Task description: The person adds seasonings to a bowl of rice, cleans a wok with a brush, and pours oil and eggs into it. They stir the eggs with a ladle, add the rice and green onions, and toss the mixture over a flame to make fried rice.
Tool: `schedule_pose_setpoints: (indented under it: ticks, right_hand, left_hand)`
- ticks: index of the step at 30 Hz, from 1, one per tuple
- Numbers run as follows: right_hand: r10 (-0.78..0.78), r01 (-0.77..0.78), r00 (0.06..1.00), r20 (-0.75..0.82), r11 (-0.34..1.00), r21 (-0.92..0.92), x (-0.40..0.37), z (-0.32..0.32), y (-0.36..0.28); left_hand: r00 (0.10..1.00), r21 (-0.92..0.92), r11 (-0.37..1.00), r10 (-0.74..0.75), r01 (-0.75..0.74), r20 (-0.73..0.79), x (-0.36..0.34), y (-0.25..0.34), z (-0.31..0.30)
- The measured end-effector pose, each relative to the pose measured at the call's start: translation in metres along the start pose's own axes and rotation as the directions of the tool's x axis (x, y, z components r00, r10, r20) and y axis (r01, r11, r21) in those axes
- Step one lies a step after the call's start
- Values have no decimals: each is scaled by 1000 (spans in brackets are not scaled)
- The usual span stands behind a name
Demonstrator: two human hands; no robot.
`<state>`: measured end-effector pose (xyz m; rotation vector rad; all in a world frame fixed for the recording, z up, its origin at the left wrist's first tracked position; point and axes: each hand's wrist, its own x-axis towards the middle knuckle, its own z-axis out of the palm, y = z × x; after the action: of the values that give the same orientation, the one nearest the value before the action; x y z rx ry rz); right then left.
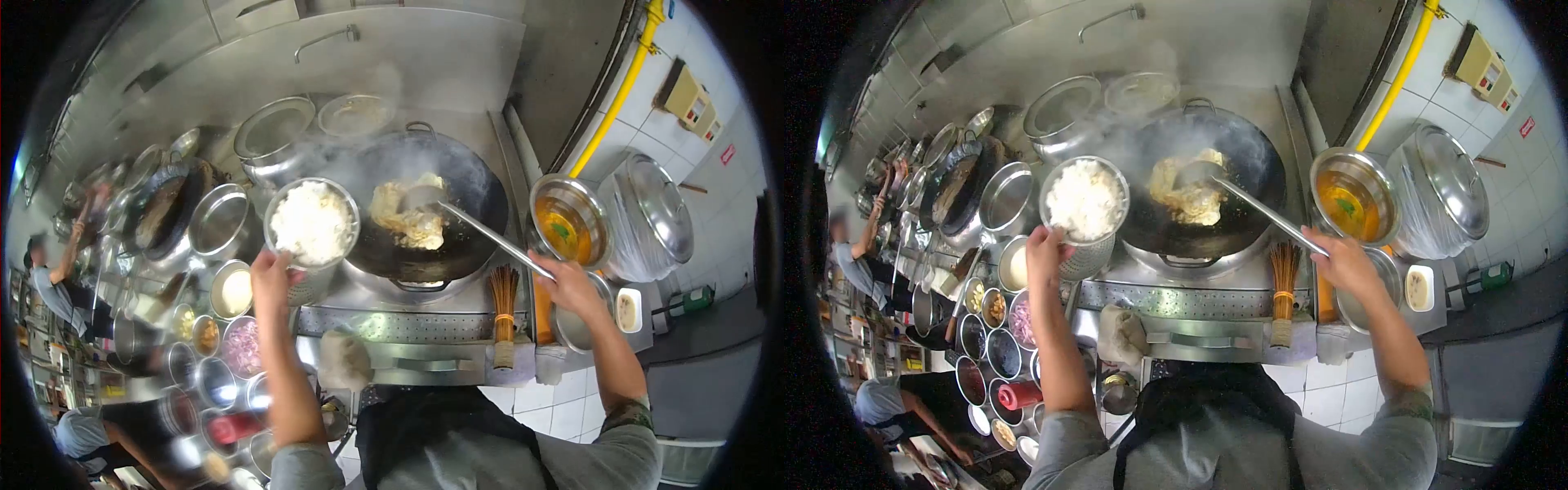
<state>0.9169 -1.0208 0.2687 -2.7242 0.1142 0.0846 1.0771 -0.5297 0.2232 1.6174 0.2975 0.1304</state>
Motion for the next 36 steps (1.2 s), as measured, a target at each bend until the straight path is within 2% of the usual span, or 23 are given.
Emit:
schedule_pose_setpoints:
  ticks: [4, 6, 7, 8, 10, 11, 12, 14, 15, 18, 20, 22, 23, 25, 26, 27, 28, 29, 30, 32, 33, 35, 36]
  right_hand:
    - [-3, 8, 997, -75, 998, 70, -33, -23, 26]
    - [67, -59, 993, -95, 995, 84, -53, -38, 27]
    - [134, -126, 988, -75, 987, 101, -61, -48, 21]
    - [202, -195, 978, -49, 974, 117, -68, -52, 20]
    - [160, -141, 981, -109, 976, 167, -84, -50, 38]
    - [140, -112, 980, -139, 975, 193, -92, -48, 46]
    - [151, -121, 979, -136, 970, 211, -97, -47, 48]
    - [172, -135, 975, -143, 962, 236, -105, -49, 53]
    - [121, -74, 978, -173, 963, 258, -108, -44, 67]
    - [146, -118, 982, -118, 969, 218, -106, -50, 65]
    - [145, -113, 984, -105, 958, 265, -100, -47, 67]
    - [121, -84, 987, -106, 949, 303, -85, -32, 76]
    - [88, -50, 990, -109, 948, 314, -79, -15, 100]
    - [114, -106, 993, 15, 858, 502, -49, 8, 86]
    - [188, -259, 966, 180, 746, 614, -43, 4, 68]
    - [110, -287, 954, 279, 609, 739, -27, 6, 74]
    - [49, -365, 921, 387, 456, 812, -8, 14, 85]
    - [27, -397, 913, 408, 292, 870, 3, 24, 93]
    - [5, -426, 904, 428, 120, 897, 16, 35, 99]
    - [31, -426, 905, 425, 104, 899, 34, 45, 89]
    - [46, -420, 907, 418, 139, 897, 37, 49, 81]
    - [64, -411, 911, 407, 191, 891, 41, 57, 63]
    - [73, -409, 912, 403, 224, 885, 43, 58, 56]
  left_hand:
    - [969, 187, 951, 248, -248, 22, 49, -1, 65]
    - [940, 404, 854, 339, -328, 48, 50, 21, 108]
    - [795, 628, 601, 604, -495, 49, 63, 11, 129]
    - [770, 605, 579, 631, -547, 92, 56, 18, 151]
    - [725, 683, 378, 605, -625, 329, 66, -10, 184]
    - [789, 755, 324, 472, -571, 394, 58, -22, 203]
    - [760, 789, 10, 274, -615, 589, 57, -37, 216]
    - [668, 698, -92, 224, -710, 709, 52, -40, 227]
    - [696, 740, -69, 294, -669, 656, 58, -36, 232]
    - [740, 808, 71, 453, -585, 496, 70, -1, 222]
    - [625, 737, 118, 628, -665, 464, 64, 4, 211]
    - [745, 799, 134, 476, -587, 467, 26, -1, 211]
    - [796, 797, 238, 432, -555, 425, 12, -6, 212]
    - [955, 795, 555, 281, -245, 98, -9, 4, 199]
    - [810, 767, 506, 586, -393, 28, 11, -47, 192]
    - [698, 823, 503, 688, -263, -197, 42, -93, 199]
    - [652, 654, 718, 617, -237, -441, 32, -85, 182]
    - [844, 162, 965, 258, -205, -470, -1, -55, 147]
    - [965, -382, 921, -33, -71, -260, -36, -31, 120]
    - [955, -641, 754, -60, -147, -290, -79, -24, 56]
    - [935, -581, 796, -54, -172, -351, -108, -18, 17]
    - [887, -611, 756, -92, -234, -452, -179, 3, -61]
    - [846, -544, 779, -33, -313, -533, -203, -10, -103]
